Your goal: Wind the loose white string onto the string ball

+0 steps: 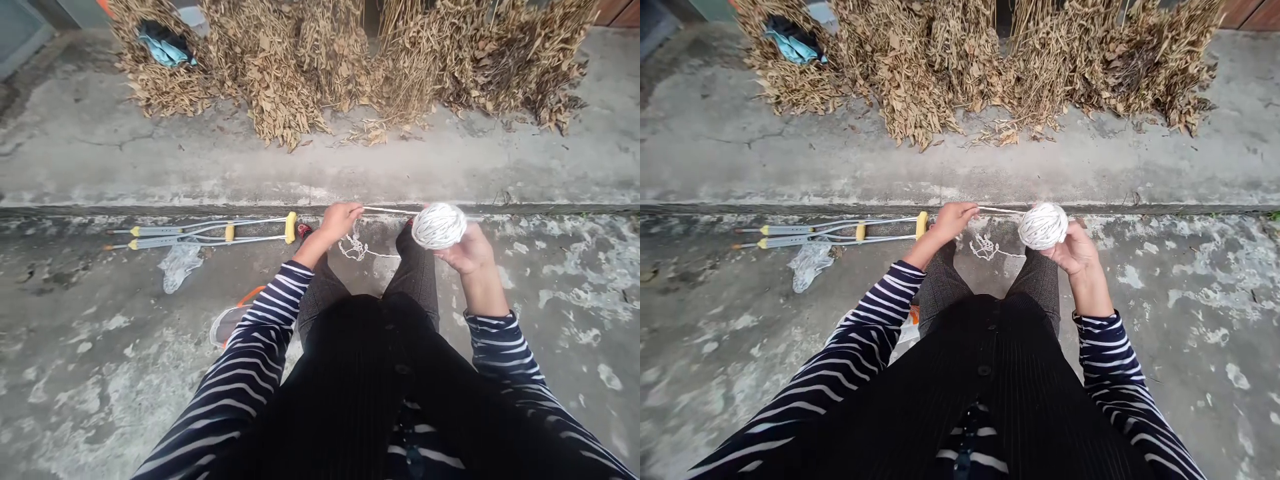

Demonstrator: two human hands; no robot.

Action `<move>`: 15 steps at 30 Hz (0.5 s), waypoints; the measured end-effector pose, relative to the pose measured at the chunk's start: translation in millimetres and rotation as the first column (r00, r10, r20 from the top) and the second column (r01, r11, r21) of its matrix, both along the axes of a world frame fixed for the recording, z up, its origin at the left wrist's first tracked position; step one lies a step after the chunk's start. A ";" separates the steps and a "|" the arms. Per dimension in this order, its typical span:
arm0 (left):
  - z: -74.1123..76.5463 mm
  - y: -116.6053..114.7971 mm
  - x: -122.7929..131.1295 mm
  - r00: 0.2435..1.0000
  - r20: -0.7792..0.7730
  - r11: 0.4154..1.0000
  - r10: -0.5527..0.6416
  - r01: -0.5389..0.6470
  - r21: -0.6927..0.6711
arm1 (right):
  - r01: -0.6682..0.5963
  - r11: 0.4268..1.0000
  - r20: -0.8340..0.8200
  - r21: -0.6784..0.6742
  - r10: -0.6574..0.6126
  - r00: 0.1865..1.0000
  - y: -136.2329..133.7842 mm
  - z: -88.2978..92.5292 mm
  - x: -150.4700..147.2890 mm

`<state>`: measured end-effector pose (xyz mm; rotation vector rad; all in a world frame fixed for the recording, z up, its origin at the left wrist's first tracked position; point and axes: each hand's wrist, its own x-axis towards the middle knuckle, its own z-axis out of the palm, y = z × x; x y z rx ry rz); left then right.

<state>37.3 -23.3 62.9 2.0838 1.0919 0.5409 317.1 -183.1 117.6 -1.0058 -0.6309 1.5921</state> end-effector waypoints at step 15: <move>-25.2 44.6 -19.1 0.964 -0.153 0.973 0.218 -0.203 0.105 | -0.075 0.984 0.074 0.162 0.064 0.995 -15.7 31.4 -41.3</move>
